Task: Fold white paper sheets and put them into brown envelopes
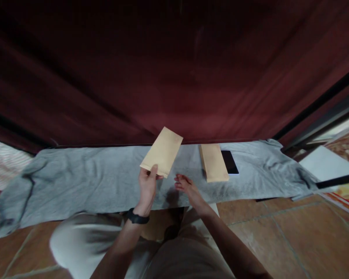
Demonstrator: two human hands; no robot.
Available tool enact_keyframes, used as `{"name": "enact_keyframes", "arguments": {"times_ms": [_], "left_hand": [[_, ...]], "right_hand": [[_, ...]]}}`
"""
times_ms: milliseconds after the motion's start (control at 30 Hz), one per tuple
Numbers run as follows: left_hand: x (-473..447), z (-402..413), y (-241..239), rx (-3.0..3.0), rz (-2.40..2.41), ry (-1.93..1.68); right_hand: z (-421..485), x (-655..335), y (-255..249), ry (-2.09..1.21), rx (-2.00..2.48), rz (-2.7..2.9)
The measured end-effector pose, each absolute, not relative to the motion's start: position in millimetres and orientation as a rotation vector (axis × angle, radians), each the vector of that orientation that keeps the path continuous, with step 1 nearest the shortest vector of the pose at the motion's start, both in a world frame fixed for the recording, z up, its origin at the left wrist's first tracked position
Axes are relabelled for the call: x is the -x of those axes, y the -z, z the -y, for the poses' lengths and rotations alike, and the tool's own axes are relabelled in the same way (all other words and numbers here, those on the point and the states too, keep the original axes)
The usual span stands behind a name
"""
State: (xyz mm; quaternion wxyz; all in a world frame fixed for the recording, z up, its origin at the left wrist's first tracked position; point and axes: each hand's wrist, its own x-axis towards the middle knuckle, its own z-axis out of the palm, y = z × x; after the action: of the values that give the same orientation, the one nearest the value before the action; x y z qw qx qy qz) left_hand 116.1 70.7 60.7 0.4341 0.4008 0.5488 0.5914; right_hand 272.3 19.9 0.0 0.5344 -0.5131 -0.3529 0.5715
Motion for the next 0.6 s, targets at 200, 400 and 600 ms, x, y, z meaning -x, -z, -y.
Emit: {"name": "enact_keyframes", "arguments": {"times_ms": [200, 400, 600], "left_hand": [[-150.2, -43.8, -17.3, -0.489, -1.227, -1.371], [-146.3, -30.3, 9.4, -0.438, -1.235, -1.275], [-124.8, -33.8, 23.5, -0.826, -1.4, -1.076]], "right_hand": [[-19.0, -254.9, 5.1, -1.443, 1.219, 0.675], [-18.1, -271.9, 20.5, -1.398, 1.381, 0.645], [-16.4, -291.8, 30.7, -1.374, 1.484, 0.723]]}}
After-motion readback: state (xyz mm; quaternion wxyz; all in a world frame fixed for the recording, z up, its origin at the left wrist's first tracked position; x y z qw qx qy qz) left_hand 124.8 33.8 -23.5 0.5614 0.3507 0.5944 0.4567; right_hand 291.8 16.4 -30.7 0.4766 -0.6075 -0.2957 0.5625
